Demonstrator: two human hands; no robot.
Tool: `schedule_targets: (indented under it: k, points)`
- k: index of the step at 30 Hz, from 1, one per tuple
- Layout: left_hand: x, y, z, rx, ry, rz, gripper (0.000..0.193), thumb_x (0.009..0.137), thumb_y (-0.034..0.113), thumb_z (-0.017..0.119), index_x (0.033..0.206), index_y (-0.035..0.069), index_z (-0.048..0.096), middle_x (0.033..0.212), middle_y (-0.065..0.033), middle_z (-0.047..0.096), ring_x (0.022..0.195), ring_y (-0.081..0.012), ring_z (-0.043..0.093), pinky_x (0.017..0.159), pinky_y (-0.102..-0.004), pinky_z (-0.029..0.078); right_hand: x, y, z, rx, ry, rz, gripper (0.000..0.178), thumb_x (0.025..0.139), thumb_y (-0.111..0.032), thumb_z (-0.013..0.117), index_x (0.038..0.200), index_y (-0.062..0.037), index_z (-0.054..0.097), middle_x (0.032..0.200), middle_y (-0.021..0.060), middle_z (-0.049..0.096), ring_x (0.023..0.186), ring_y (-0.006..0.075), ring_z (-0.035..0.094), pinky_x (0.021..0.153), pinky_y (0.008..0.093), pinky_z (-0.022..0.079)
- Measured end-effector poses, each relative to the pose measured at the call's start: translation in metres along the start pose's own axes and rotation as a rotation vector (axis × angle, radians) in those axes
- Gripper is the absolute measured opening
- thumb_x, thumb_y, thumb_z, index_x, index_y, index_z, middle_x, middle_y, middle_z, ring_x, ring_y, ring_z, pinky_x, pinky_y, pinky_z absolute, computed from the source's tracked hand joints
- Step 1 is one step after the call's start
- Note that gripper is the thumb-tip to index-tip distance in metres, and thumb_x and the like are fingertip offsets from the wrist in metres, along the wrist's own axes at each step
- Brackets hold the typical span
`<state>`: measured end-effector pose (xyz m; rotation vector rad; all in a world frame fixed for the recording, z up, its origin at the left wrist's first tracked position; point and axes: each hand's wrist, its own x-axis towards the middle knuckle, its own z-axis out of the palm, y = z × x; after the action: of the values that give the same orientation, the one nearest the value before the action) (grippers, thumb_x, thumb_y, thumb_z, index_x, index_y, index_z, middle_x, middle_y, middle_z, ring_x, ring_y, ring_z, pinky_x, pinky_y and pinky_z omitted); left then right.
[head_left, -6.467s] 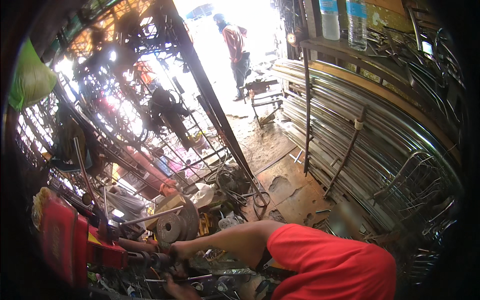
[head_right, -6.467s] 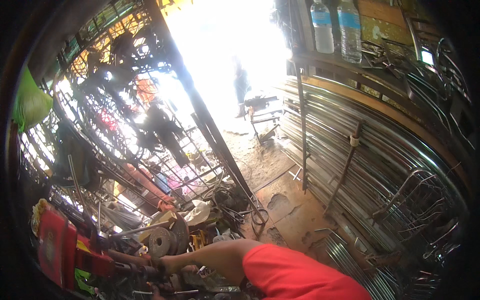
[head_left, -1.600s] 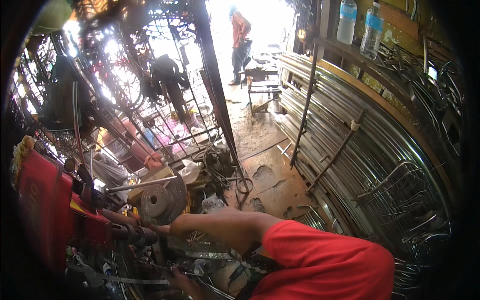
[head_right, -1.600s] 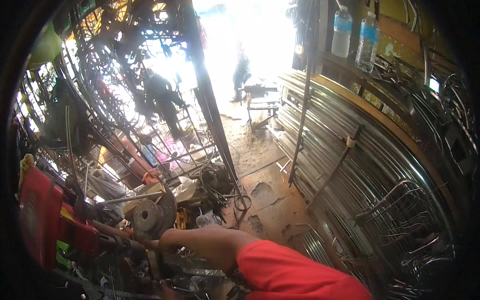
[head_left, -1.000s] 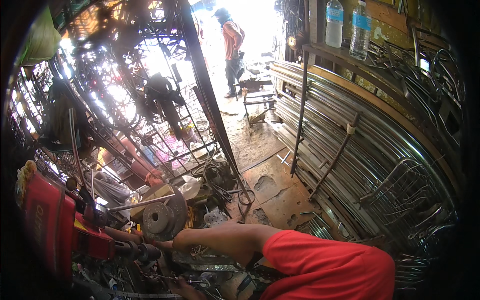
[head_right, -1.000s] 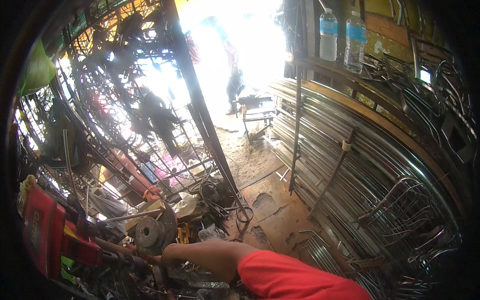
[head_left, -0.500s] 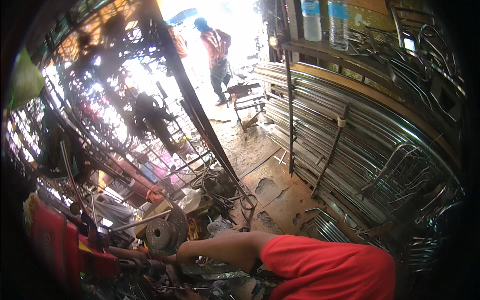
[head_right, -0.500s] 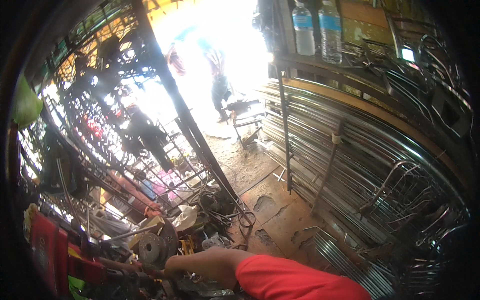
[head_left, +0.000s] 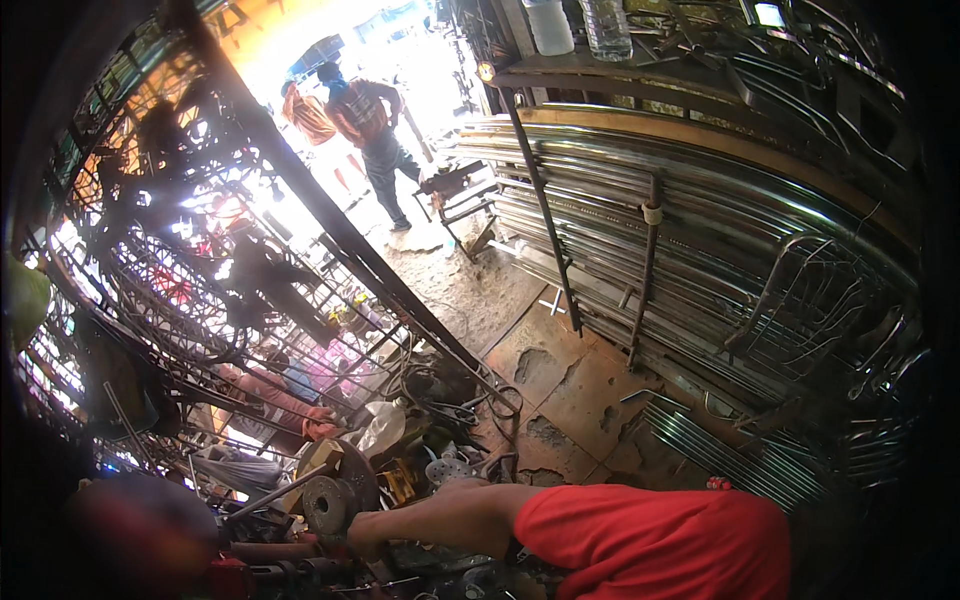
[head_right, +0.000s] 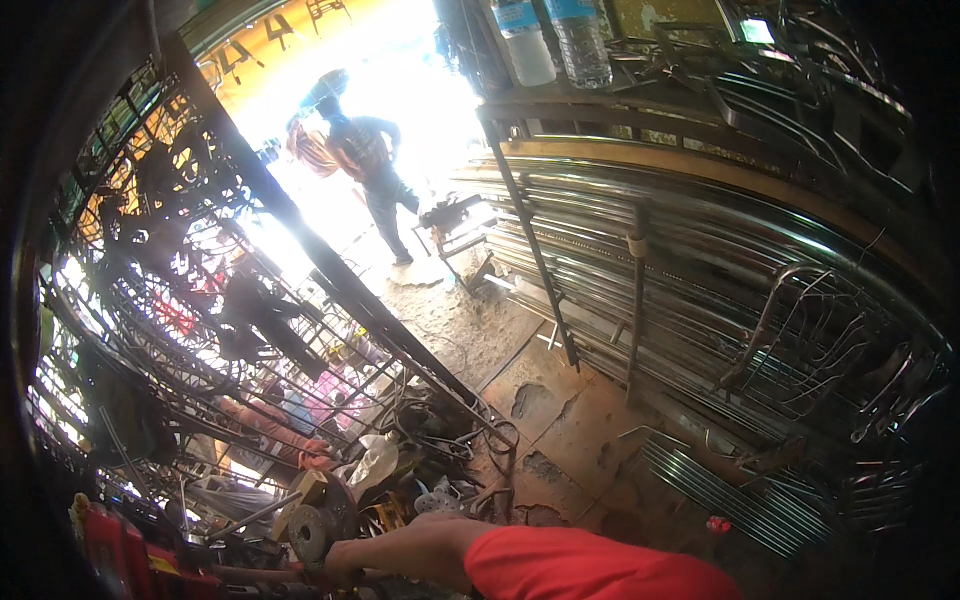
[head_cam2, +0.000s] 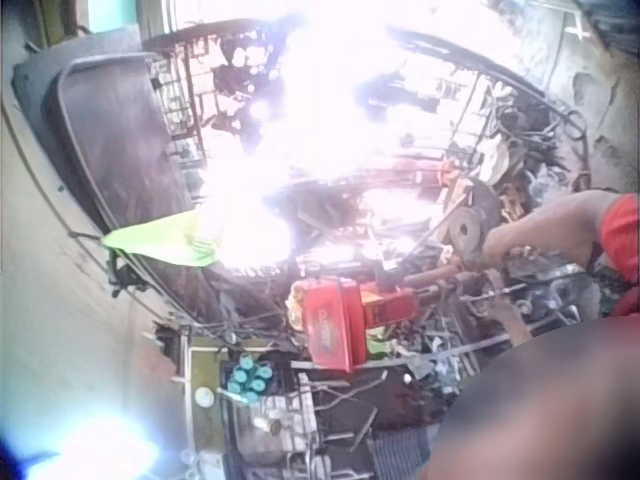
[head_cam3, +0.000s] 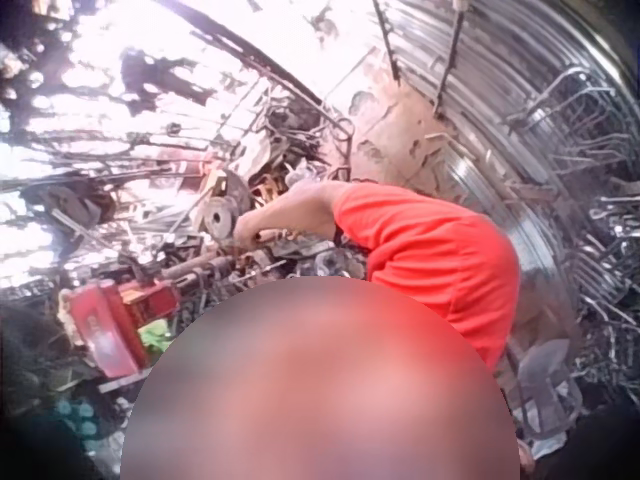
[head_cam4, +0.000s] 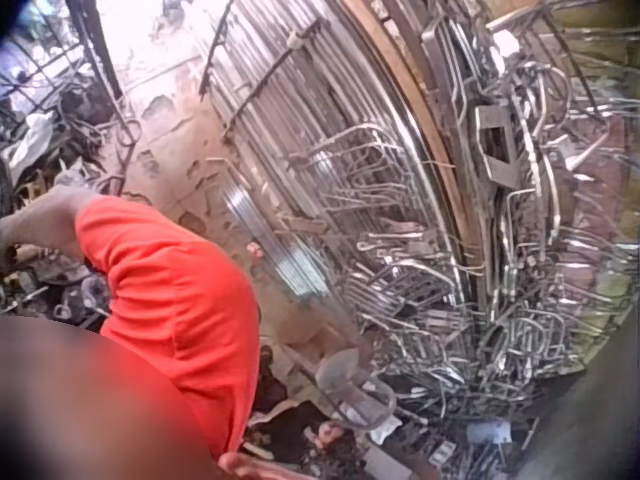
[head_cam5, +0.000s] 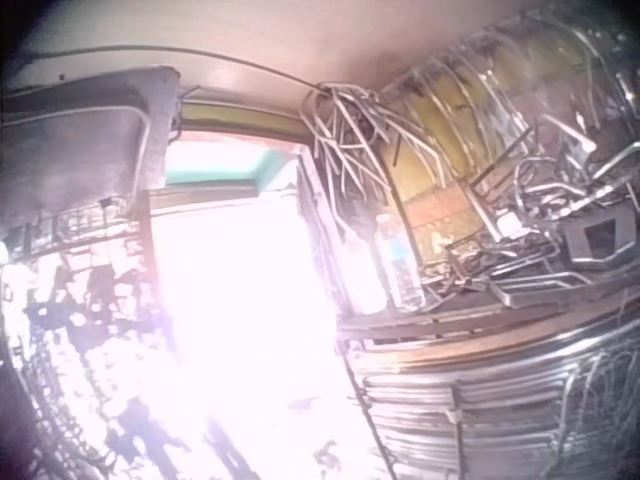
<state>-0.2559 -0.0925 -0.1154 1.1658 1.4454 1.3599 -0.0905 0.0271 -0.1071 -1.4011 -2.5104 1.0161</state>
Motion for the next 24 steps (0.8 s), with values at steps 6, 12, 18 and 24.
schedule_targets:
  k: [6, 12, 18, 24]
  points:
    - [0.005, 0.007, 0.009, 0.031, -0.020, 0.028, 0.051, 0.083, -0.001, 0.059, 0.131, -0.002, 0.042, 0.117, -0.0112, 0.050, 0.102, -0.0212, 0.049, 0.088, -0.0345, 0.041, -0.006, -0.007, -0.010, 0.009, 0.056, -0.020, 0.045, 0.071, -0.019, 0.071, 0.114, -0.0096, 0.061, 0.099, 0.0151, 0.068, 0.088, 0.0300, 0.066, 0.071, 0.0421, 0.052]
    - [0.010, 0.008, 0.016, 0.057, -0.031, 0.050, 0.052, 0.083, -0.001, 0.058, 0.132, -0.003, 0.041, 0.121, -0.0130, 0.049, 0.106, -0.0232, 0.049, 0.091, -0.0355, 0.039, -0.009, -0.008, -0.012, 0.026, 0.088, -0.025, 0.047, 0.071, -0.020, 0.071, 0.116, -0.0098, 0.060, 0.100, 0.0155, 0.068, 0.089, 0.0305, 0.067, 0.072, 0.0423, 0.052]
    - [0.024, 0.000, 0.008, 0.075, -0.026, 0.096, 0.054, 0.083, 0.000, 0.056, 0.134, -0.004, 0.039, 0.125, -0.0148, 0.048, 0.110, -0.0251, 0.048, 0.095, -0.0365, 0.038, -0.016, -0.012, -0.006, 0.034, 0.097, -0.023, 0.049, 0.072, -0.020, 0.072, 0.119, -0.0101, 0.060, 0.101, 0.0158, 0.068, 0.091, 0.0309, 0.067, 0.072, 0.0424, 0.052]
    - [0.052, -0.030, -0.014, 0.110, -0.023, 0.208, 0.055, 0.083, 0.000, 0.055, 0.135, -0.004, 0.038, 0.129, -0.0166, 0.047, 0.115, -0.0271, 0.048, 0.099, -0.0376, 0.037, -0.030, -0.013, 0.001, 0.020, 0.106, -0.003, 0.052, 0.073, -0.022, 0.071, 0.121, -0.0109, 0.058, 0.100, 0.0164, 0.068, 0.092, 0.0318, 0.067, 0.072, 0.0429, 0.052]
